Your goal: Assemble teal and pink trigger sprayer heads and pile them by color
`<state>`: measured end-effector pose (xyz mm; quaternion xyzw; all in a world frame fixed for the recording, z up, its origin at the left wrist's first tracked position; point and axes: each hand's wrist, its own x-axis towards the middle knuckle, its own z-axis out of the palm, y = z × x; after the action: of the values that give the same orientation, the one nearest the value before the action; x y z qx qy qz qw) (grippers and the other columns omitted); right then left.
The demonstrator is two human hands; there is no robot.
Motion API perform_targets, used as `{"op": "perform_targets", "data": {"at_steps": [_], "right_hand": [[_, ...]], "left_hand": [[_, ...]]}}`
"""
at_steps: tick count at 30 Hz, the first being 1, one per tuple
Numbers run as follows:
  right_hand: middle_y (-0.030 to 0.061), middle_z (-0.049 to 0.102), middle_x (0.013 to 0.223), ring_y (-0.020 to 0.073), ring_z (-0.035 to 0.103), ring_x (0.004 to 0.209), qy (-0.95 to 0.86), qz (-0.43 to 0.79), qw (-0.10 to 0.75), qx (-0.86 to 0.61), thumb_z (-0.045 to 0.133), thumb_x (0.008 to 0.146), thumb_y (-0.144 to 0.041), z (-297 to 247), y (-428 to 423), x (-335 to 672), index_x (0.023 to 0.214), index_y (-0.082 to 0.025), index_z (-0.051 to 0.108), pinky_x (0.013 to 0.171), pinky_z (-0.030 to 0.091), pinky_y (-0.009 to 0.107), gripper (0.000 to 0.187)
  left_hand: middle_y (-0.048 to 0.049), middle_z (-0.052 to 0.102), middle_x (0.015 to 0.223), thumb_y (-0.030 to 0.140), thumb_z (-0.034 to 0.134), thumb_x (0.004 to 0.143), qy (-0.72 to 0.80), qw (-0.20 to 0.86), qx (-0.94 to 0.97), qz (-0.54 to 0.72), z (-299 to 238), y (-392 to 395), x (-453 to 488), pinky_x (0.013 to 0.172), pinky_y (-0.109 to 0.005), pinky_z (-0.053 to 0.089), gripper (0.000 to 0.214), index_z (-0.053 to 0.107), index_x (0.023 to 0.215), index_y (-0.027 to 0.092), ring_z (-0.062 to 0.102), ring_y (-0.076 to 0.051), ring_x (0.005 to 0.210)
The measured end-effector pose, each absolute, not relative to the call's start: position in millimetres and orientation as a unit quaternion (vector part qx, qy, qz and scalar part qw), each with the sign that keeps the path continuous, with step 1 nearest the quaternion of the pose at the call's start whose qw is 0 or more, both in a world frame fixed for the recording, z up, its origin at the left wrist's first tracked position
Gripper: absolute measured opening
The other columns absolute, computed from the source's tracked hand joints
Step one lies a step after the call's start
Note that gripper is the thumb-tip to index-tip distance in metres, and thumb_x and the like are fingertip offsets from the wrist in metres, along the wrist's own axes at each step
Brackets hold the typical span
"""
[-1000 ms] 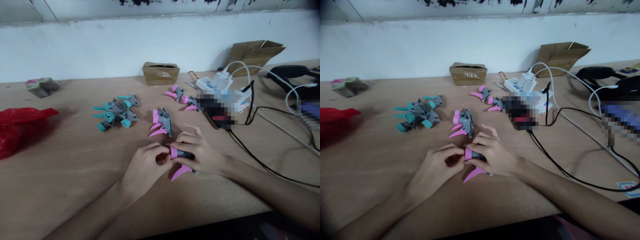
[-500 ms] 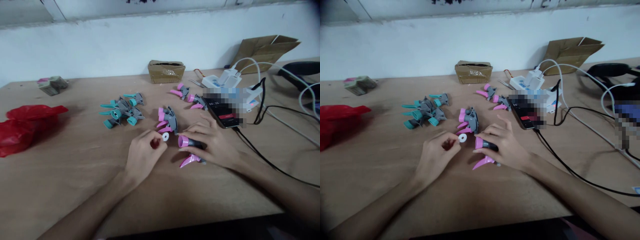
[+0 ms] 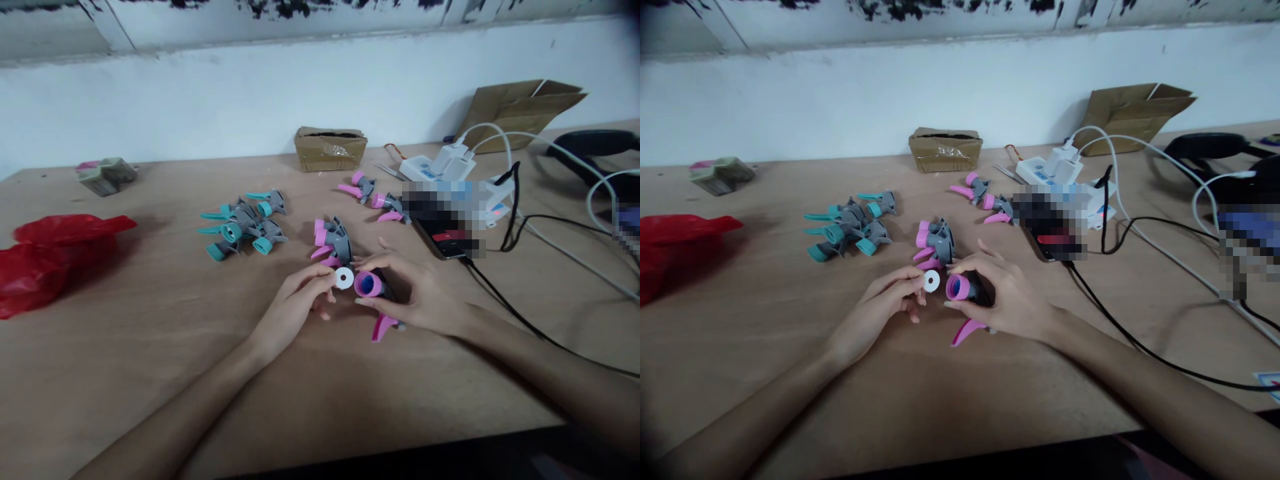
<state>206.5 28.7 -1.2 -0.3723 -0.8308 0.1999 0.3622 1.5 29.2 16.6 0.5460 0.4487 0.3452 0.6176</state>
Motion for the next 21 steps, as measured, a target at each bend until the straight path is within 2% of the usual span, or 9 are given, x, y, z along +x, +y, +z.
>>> {"op": "perform_targets", "data": {"at_steps": [5, 10, 14, 17, 21], "right_hand": [[0.0065, 0.064, 0.109, 0.0211, 0.058, 0.107, -0.82, 0.229, 0.375, -0.366, 0.065, 0.076, -0.029, 1, 24, 204, 0.106, -0.021, 0.053, 0.105, 0.032, 0.049, 0.033], [0.0087, 0.06, 0.11, 0.022, 0.055, 0.106, -0.832, 0.2, 0.379, -0.353, 0.068, 0.074, -0.032, 4, 21, 201, 0.105, -0.021, 0.058, 0.09, 0.046, 0.041, 0.035], [0.0071, 0.061, 0.1, 0.0199, 0.057, 0.096, -0.836, 0.196, 0.381, -0.343, 0.069, 0.073, -0.034, 4, 20, 200, 0.103, -0.02, 0.061, 0.083, 0.047, 0.038, 0.034], [0.006, 0.061, 0.094, 0.0181, 0.058, 0.09, -0.831, 0.206, 0.387, -0.342, 0.069, 0.074, -0.033, 2, 19, 199, 0.103, -0.019, 0.062, 0.079, 0.048, 0.036, 0.033], [0.0058, 0.062, 0.092, 0.0158, 0.059, 0.086, -0.823, 0.218, 0.399, -0.34, 0.069, 0.074, -0.032, 0, 19, 198, 0.104, -0.017, 0.062, 0.076, 0.049, 0.032, 0.035]], "left_hand": [[0.0008, 0.051, 0.069, 0.027, 0.053, 0.084, 0.422, 0.578, 0.62, 0.32, 22, 27, 1, 0.053, -0.018, 0.046, 0.02, 0.061, 0.072, 0.014, 0.048, -0.009, 0.063], [0.001, 0.053, 0.07, 0.028, 0.055, 0.084, 0.424, 0.519, 0.68, 0.298, 23, 23, 1, 0.053, -0.018, 0.044, 0.019, 0.061, 0.073, 0.014, 0.048, -0.008, 0.061], [0.0021, 0.052, 0.07, 0.024, 0.056, 0.084, 0.442, 0.393, 0.741, 0.319, 19, 17, 2, 0.053, -0.019, 0.039, 0.016, 0.06, 0.072, 0.015, 0.047, -0.007, 0.061], [0.002, 0.05, 0.074, 0.02, 0.062, 0.08, 0.452, 0.29, 0.764, 0.357, 19, 11, 4, 0.054, -0.018, 0.04, 0.008, 0.059, 0.073, 0.016, 0.048, -0.007, 0.061], [0.001, 0.049, 0.078, 0.014, 0.063, 0.079, 0.45, 0.227, 0.772, 0.387, 19, 6, 6, 0.055, -0.017, 0.044, 0.004, 0.06, 0.078, 0.017, 0.051, -0.007, 0.065]]}}
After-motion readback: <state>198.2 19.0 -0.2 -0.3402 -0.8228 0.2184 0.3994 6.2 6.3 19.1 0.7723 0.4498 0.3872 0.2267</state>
